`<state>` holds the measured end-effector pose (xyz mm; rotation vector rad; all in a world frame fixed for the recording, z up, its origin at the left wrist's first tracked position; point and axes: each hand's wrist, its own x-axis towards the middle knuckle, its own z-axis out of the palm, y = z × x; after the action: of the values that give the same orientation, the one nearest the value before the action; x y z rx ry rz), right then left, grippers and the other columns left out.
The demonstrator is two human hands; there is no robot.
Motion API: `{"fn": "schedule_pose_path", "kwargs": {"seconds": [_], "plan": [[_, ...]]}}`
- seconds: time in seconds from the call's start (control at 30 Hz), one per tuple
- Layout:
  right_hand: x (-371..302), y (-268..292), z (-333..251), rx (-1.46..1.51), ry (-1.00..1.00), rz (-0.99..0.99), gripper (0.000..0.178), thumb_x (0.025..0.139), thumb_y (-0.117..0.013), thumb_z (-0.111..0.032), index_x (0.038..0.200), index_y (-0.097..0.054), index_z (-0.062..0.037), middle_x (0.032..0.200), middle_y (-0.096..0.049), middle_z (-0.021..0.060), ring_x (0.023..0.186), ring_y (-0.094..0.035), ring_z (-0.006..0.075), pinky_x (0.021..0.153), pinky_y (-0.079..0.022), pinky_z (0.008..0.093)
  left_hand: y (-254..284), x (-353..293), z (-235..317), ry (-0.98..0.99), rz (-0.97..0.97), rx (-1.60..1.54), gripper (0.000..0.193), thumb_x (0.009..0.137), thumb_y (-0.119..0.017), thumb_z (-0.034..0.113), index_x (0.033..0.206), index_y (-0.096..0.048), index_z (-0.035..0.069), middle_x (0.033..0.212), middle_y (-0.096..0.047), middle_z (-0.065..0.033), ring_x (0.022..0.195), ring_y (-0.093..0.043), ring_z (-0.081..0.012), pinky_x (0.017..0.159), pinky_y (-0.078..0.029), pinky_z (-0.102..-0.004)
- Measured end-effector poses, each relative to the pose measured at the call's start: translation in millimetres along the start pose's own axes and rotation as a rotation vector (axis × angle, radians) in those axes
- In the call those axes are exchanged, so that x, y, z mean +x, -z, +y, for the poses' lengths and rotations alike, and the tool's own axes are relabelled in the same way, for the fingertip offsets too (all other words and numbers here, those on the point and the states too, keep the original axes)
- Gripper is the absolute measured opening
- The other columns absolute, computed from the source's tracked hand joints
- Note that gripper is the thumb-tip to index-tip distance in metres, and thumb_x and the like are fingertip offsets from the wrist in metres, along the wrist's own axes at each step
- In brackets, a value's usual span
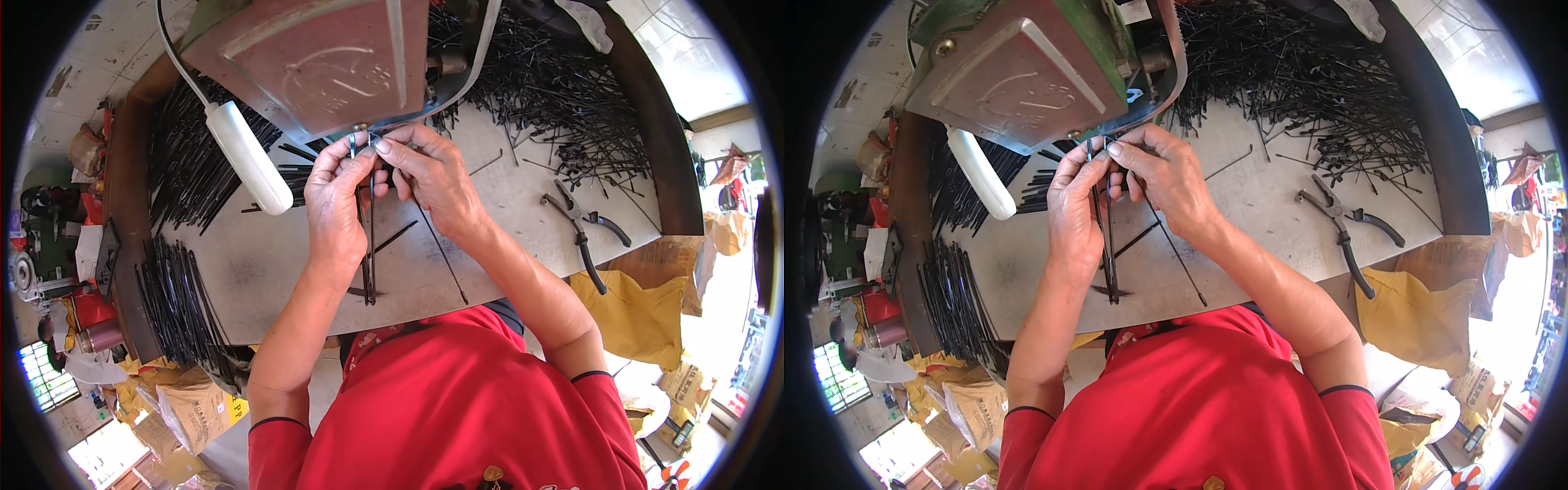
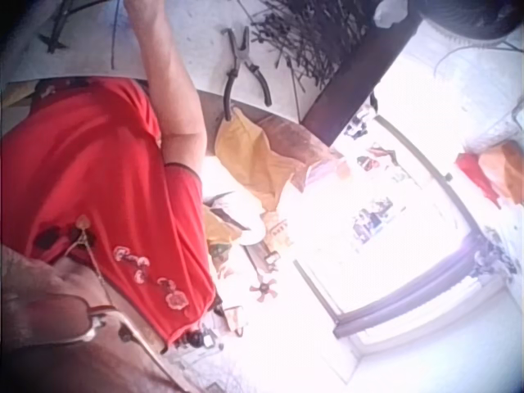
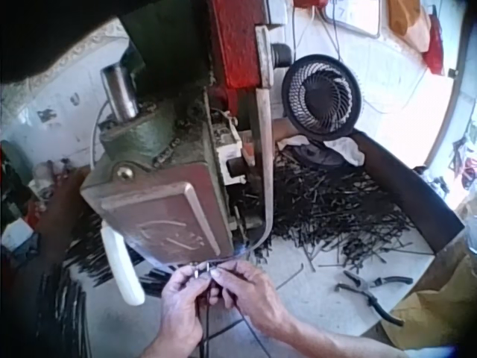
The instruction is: The person repeatedly picks up thin black metal rods and bends them into a U-shape using a manual bending machine. The person also uses pliers to adjust the rods after bending. The bent rods are placed on the table surface.
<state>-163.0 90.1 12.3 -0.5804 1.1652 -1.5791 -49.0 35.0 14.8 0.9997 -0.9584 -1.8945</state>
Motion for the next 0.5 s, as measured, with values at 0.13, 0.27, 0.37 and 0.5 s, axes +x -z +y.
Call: {"fn": "schedule_pose_path", "kwargs": {"seconds": [0.13,0.27,0.37,0.5], "plan": [[3.2,1.8,-5.9,-0.03,-0.058,-0.021,0.016,0.09,-0.058,-0.015,0.094,-0.06,0.0009,0.068,-0.059,0.0046,0.05,-0.048,0.0059,0.04,-0.031,0.0194,-2.4,2.8,2.8,0.01,0.021,-0.006,0.019,0.086,-0.063,0.009,0.105,-0.058,0.005,0.079,-0.063,-0.001,0.064,-0.057,-0.0066,0.054,-0.041,-0.0189],[3.0,4.8,-4.6,-0.072,-0.065,-0.031,0.019,0.091,-0.058,-0.019,0.098,-0.06,-0.001,0.069,-0.058,0.0029,0.05,-0.046,0.0046,0.04,-0.029,0.0177,2.0,1.4,3.2,0.032,-0.009,0.043,0.02,0.085,-0.064,0.011,0.104,-0.059,0.005,0.079,-0.064,-0.0018,0.063,-0.058,-0.0072,0.053,-0.038,-0.0191],[4.8,3.7,-3.0,-0.097,-0.027,-0.03,0.018,0.09,-0.058,-0.017,0.093,-0.06,0.0004,0.067,-0.058,0.0035,0.048,-0.048,0.0066,0.038,-0.031,0.0198,1.2,2.4,2.4,0.021,0.018,0.033,0.02,0.085,-0.065,0.011,0.103,-0.059,0.005,0.078,-0.064,-0.0018,0.061,-0.056,-0.0076,0.054,-0.039,-0.0198],[9.9,9.9,-15.3,-0.351,-0.048,-0.044,0.021,0.091,-0.059,-0.019,0.09,-0.06,0.0016,0.064,-0.057,0.0034,0.045,-0.048,0.0077,0.037,-0.033,0.0217,-0.8,3.4,5.7,0.061,0.047,0.071,0.017,0.085,-0.065,0.009,0.1,-0.057,0.004,0.078,-0.063,-0.0025,0.062,-0.056,-0.0087,0.058,-0.045,-0.022]]}}
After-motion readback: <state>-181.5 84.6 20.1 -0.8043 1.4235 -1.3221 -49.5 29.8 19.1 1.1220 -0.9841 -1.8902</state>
